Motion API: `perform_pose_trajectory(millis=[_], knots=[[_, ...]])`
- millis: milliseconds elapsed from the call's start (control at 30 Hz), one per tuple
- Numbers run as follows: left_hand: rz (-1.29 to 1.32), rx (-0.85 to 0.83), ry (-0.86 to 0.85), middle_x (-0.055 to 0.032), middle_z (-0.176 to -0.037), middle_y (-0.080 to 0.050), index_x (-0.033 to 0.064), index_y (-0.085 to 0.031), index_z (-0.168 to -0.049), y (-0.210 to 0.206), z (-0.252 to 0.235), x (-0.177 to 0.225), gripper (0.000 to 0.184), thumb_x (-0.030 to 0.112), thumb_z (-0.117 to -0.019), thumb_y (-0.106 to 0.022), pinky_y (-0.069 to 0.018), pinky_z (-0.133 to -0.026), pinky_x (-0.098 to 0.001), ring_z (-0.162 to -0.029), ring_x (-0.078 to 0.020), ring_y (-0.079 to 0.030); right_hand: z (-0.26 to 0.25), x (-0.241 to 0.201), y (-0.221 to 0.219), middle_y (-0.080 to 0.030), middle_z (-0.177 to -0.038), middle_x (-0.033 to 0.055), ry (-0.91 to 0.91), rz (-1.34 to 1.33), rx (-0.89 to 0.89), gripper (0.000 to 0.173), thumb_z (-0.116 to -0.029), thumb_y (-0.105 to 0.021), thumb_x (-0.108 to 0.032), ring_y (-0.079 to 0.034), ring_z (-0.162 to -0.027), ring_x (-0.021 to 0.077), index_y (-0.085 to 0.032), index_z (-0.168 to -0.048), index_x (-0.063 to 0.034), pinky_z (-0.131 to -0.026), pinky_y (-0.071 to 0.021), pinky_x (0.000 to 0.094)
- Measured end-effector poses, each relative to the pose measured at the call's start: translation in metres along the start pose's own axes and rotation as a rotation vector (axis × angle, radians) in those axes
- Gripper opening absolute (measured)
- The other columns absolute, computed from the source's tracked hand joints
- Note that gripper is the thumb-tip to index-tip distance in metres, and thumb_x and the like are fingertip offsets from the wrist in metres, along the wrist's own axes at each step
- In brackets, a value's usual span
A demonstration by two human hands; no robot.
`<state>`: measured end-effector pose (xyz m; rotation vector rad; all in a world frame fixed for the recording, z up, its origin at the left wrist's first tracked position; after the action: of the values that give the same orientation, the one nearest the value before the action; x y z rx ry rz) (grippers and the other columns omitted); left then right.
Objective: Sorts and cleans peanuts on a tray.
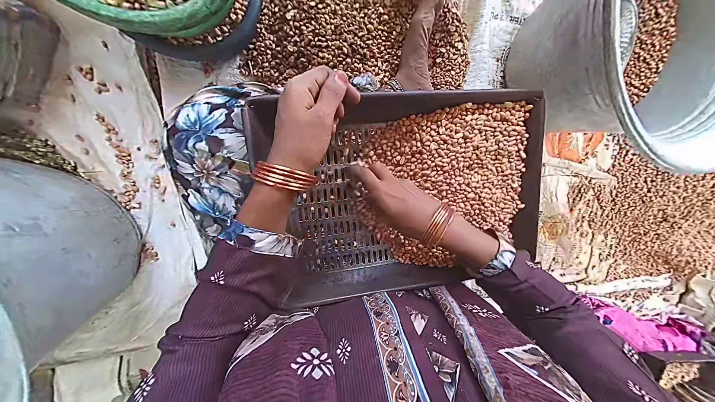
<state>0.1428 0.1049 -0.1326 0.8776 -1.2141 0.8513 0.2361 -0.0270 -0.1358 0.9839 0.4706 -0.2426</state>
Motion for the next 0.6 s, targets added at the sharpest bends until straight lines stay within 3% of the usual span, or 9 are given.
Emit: perform_pose_trajectory(millis=[67,100,167,267,300,367,433,467,600], knots=[[0.011,0.034,-0.026,0.0136,-0.067,-0.053,0.0129,-0.065,-0.096,0.023,0.001,0.006,0.029,0.016,-0.1104,-0.041,-0.0371,-0.047,-0.0122,-0.051,0.0039,-0.045,-0.002,-0.012,0.01,-0.057,-0.135,0.0184,0.178,-0.042,0.135,0.052,-0.0963,-0.064,-0.002,-0.069,-0.076,0.0257,-0.053,-0.146,-0.0117,-0.061,-0.0592,0.0395],[-0.017,0.037,-0.019,0.0136,-0.068,-0.053,0.0135,-0.066,-0.097,0.033,0.003,0.008,0.027,0.016,-0.1101,-0.042,-0.0369,-0.047,-0.0121,-0.052,0.0041,-0.045,0.0,-0.01,0.022,-0.058,-0.131,0.02,0.174,-0.007,0.202,0.043,-0.0971,-0.061,0.0,-0.069,-0.078,0.0285,-0.058,-0.139,-0.0081,-0.061,-0.0587,0.0412],[-0.106,0.008,0.012,0.0138,-0.072,-0.054,0.0155,-0.066,-0.099,0.05,0.007,0.007,0.022,0.017,-0.1088,-0.046,-0.037,-0.049,-0.0114,-0.054,0.0048,-0.046,0.005,0.009,0.038,-0.065,-0.109,0.0203,0.016,0.124,0.225,0.021,-0.1018,-0.057,-0.006,-0.069,-0.074,0.0348,-0.063,-0.122,-0.003,-0.059,-0.056,0.0475],[-0.346,-0.087,0.016,0.015,-0.08,-0.059,0.0172,-0.067,-0.101,0.061,0.013,0.006,0.014,0.024,-0.1049,-0.056,-0.04,-0.058,-0.0105,-0.062,0.009,-0.049,0.014,0.038,0.006,-0.066,-0.082,0.019,-0.273,0.241,-0.167,0.024,-0.107,-0.054,-0.025,-0.07,-0.077,0.0407,-0.061,-0.109,-0.002,-0.064,-0.0541,0.056],[-0.435,-0.123,0.012,0.0131,-0.083,-0.061,0.0169,-0.067,-0.102,0.062,0.015,0.005,0.015,0.028,-0.1038,-0.058,-0.0422,-0.063,-0.0123,-0.067,0.0083,-0.052,0.018,0.035,-0.016,-0.066,-0.08,0.018,-0.256,0.205,-0.321,0.022,-0.1057,-0.056,-0.024,-0.069,-0.077,0.0394,-0.062,-0.107,-0.0022,-0.065,-0.0544,0.0554],[-0.594,-0.195,-0.004,0.0038,-0.089,-0.064,0.0128,-0.07,-0.105,0.056,0.021,0.001,0.021,0.031,-0.1021,-0.061,-0.0469,-0.073,-0.0222,-0.076,-0.0001,-0.057,0.021,0.004,-0.051,-0.067,-0.082,0.0122,0.045,0.026,-0.472,0.018,-0.1043,-0.057,-0.019,-0.069,-0.078,0.0306,-0.064,-0.11,-0.0029,-0.07,-0.0556,0.0486],[-0.701,-0.293,-0.055,-0.0045,-0.089,-0.061,0.0076,-0.072,-0.104,0.042,0.028,-0.001,0.021,0.026,-0.1011,-0.063,-0.0461,-0.074,-0.0324,-0.077,-0.0116,-0.056,0.02,-0.031,-0.05,-0.072,-0.093,0.0093,0.409,-0.191,-0.324,0.016,-0.1003,-0.06,-0.011,-0.071,-0.085,0.0232,-0.069,-0.111,-0.003,-0.077,-0.0583,0.0415],[-0.74,-0.347,-0.089,-0.0077,-0.088,-0.059,0.0051,-0.072,-0.103,0.034,0.032,-0.002,0.02,0.023,-0.1005,-0.063,-0.0453,-0.073,-0.0364,-0.077,-0.0168,-0.055,0.017,-0.037,-0.038,-0.072,-0.095,0.0095,0.471,-0.228,-0.202,0.016,-0.0973,-0.062,-0.007,-0.071,-0.085,0.022,-0.07,-0.11,-0.0029,-0.077,-0.0592,0.0399],[-0.835,-0.513,-0.217,-0.0132,-0.089,-0.06,0.003,-0.072,-0.101,0.014,0.048,-0.013,0.016,0.017,-0.0992,-0.064,-0.0517,-0.07,-0.0452,-0.077,-0.0272,-0.061,0.009,-0.014,0.01,-0.066,-0.096,0.0115,0.234,-0.006,0.133,0.01,-0.0946,-0.066,-0.002,-0.067,-0.07,0.0252,-0.072,-0.103,-0.006,-0.059,-0.0555,0.0414]])
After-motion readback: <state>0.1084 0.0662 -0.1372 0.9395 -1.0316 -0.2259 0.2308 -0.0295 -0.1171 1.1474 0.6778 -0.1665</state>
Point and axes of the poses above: each hand's wrist, its own z-axis away from the middle knuckle, its own y-axis out of the back of the hand, x = y × z, the point moved 9 cm from there along -z, towards the middle knuckle
